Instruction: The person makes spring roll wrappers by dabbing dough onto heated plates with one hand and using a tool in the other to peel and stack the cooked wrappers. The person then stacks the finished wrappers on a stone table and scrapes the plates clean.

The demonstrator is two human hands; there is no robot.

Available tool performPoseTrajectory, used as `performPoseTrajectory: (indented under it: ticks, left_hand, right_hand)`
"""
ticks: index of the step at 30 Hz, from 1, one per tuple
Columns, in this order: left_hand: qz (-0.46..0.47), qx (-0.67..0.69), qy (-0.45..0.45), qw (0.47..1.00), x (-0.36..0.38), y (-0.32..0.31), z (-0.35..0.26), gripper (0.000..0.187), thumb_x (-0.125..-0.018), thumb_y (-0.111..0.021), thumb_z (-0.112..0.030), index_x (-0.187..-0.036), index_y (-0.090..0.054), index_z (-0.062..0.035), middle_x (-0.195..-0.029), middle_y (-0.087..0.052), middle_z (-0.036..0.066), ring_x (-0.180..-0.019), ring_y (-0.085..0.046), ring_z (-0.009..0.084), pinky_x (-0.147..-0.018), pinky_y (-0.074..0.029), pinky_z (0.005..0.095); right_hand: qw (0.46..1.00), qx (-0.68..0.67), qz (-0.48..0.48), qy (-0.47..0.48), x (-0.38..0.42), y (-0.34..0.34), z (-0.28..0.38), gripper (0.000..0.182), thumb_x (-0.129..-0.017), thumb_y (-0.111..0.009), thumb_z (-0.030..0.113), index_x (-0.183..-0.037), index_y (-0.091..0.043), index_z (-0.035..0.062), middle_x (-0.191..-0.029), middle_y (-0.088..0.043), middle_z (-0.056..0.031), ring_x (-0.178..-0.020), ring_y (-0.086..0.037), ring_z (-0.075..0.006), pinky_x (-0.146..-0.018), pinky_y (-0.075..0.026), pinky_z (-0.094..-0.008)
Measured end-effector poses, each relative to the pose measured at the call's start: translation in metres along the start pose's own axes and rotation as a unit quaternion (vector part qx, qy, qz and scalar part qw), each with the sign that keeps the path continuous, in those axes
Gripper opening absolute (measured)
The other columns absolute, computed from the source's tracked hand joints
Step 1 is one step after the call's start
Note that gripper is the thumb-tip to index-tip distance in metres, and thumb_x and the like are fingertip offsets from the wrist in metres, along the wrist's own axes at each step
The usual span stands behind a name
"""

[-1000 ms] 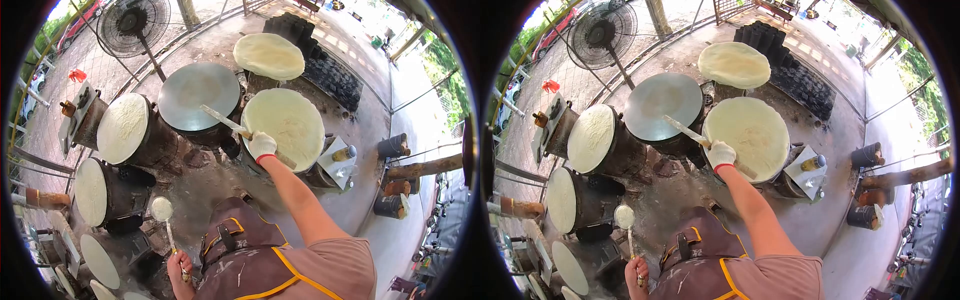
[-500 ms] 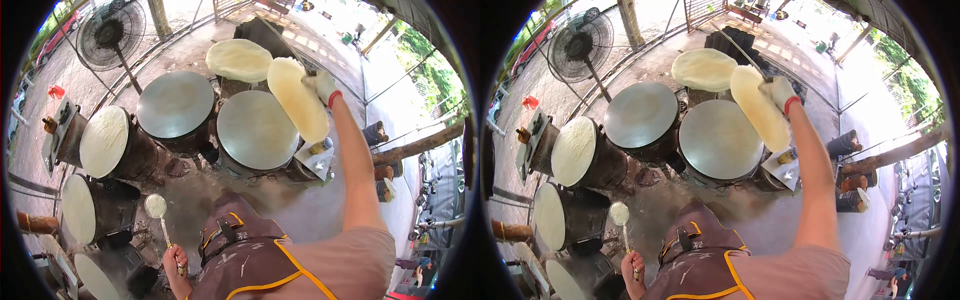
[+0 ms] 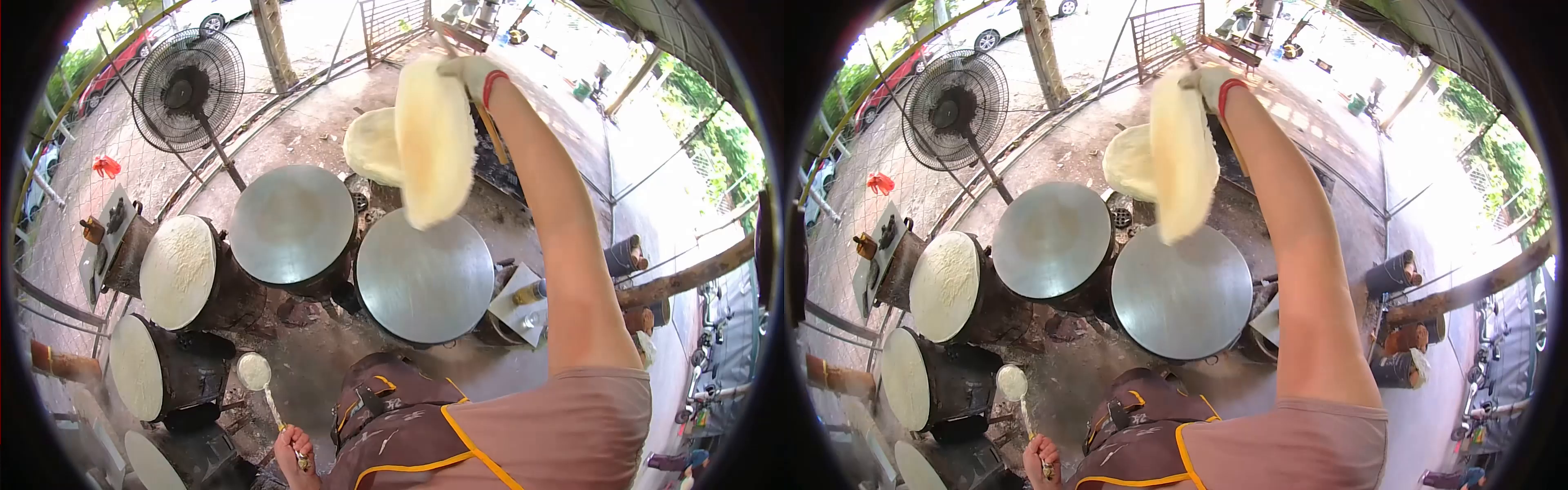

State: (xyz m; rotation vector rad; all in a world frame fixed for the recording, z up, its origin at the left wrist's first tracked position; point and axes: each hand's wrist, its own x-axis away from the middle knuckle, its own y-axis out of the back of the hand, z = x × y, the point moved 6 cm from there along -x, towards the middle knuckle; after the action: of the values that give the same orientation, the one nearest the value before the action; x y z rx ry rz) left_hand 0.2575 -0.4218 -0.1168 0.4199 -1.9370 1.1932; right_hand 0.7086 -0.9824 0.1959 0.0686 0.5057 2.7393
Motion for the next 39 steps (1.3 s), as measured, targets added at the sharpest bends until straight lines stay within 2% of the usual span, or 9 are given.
performPoseTrajectory:
  ticks: [5,8,13,20,26,29,34,36,39]
  left_hand:
    - [0.050,-0.023,0.121,0.991,-0.001,-0.045,0.005,0.033,-0.098,-0.038,-0.025,-0.067,-0.033,-0.0145,-0.050,-0.030,-0.002,-0.033,-0.026,0.0098,-0.027,-0.018,0.0234]
    - [0.081,-0.008,0.099,0.992,0.003,-0.077,0.006,0.034,-0.098,-0.036,-0.025,-0.066,-0.033,-0.0146,-0.048,-0.029,-0.002,-0.031,-0.024,0.0101,-0.027,-0.017,0.0243]
    - [-0.009,-0.050,-0.018,0.999,-0.003,-0.093,-0.001,0.033,-0.097,-0.040,-0.021,-0.066,-0.033,-0.0117,-0.047,-0.031,0.000,-0.031,-0.024,0.0118,-0.027,-0.020,0.0246]
    - [0.053,0.371,0.077,0.924,-0.001,-0.101,0.017,0.029,-0.096,-0.042,-0.018,-0.070,-0.038,-0.0089,-0.048,-0.034,0.002,-0.033,-0.025,0.0128,-0.028,-0.022,0.0248]
    - [-0.076,-0.030,-0.159,0.984,0.009,-0.095,0.017,0.018,-0.091,-0.045,-0.008,-0.075,-0.038,-0.0099,-0.060,-0.034,-0.001,-0.043,-0.034,0.0062,-0.032,-0.029,0.0197]
    - [-0.025,0.040,-0.166,0.985,0.030,-0.112,0.027,0.017,-0.092,-0.044,-0.010,-0.077,-0.039,-0.0092,-0.062,-0.036,0.000,-0.043,-0.033,0.0061,-0.032,-0.029,0.0196]
    - [-0.003,0.101,-0.268,0.958,0.072,-0.083,0.041,0.013,-0.094,-0.044,-0.014,-0.084,-0.043,-0.0064,-0.063,-0.038,0.001,-0.043,-0.034,0.0065,-0.034,-0.030,0.0195]
    - [0.006,0.144,-0.316,0.938,0.093,-0.060,0.047,0.014,-0.095,-0.044,-0.018,-0.088,-0.046,-0.0053,-0.064,-0.039,0.002,-0.043,-0.035,0.0071,-0.034,-0.031,0.0200]
    - [0.007,0.210,-0.396,0.894,0.139,0.000,0.072,0.019,-0.095,-0.043,-0.023,-0.094,-0.049,-0.0048,-0.064,-0.041,0.002,-0.043,-0.036,0.0082,-0.034,-0.032,0.0210]
  right_hand:
    - [0.977,-0.195,-0.070,0.044,-0.101,0.036,-0.109,0.026,-0.081,-0.062,0.021,-0.090,-0.064,-0.0031,-0.072,-0.065,-0.0122,-0.066,-0.063,-0.0228,-0.062,-0.051,-0.0326]
    - [0.972,0.126,-0.180,0.084,-0.154,0.039,-0.244,0.025,-0.083,-0.059,0.023,-0.089,-0.063,-0.0009,-0.074,-0.063,-0.0122,-0.065,-0.060,-0.0237,-0.057,-0.046,-0.0355]
    - [0.929,-0.168,-0.290,-0.159,-0.121,-0.016,-0.433,0.026,-0.080,-0.062,0.020,-0.098,-0.064,0.0009,-0.076,-0.062,-0.0119,-0.061,-0.058,-0.0215,-0.052,-0.044,-0.0363]
    - [0.919,-0.027,-0.284,-0.272,-0.086,-0.022,-0.452,0.034,-0.081,-0.057,0.027,-0.103,-0.064,0.0017,-0.104,-0.065,-0.0177,-0.095,-0.062,-0.0304,-0.080,-0.048,-0.0352]
    - [0.912,0.066,-0.325,-0.241,-0.077,0.011,-0.425,0.035,-0.070,-0.067,0.029,-0.094,-0.068,0.0049,-0.096,-0.067,-0.0139,-0.089,-0.065,-0.0259,-0.078,-0.049,-0.0359]
    - [0.934,-0.275,-0.213,-0.085,-0.043,-0.027,-0.350,0.016,-0.082,-0.059,0.009,-0.098,-0.062,0.0043,-0.090,-0.065,-0.0071,-0.073,-0.061,-0.0184,-0.064,-0.051,-0.0320]
    - [0.998,0.058,0.010,-0.024,-0.008,-0.139,-0.320,0.033,-0.086,-0.059,0.018,-0.108,-0.056,-0.0062,-0.092,-0.062,-0.0100,-0.077,-0.057,-0.0176,-0.070,-0.048,-0.0284]
    - [0.960,0.053,0.030,0.275,0.070,-0.215,-0.259,0.043,-0.085,-0.060,0.016,-0.120,-0.049,-0.0066,-0.100,-0.060,-0.0100,-0.085,-0.056,-0.0155,-0.076,-0.046,-0.0266]
    - [0.929,-0.025,0.362,-0.065,0.216,-0.335,-0.233,0.056,-0.081,-0.063,0.010,-0.130,-0.041,-0.0042,-0.110,-0.057,-0.0112,-0.096,-0.054,-0.0153,-0.085,-0.044,-0.0272]
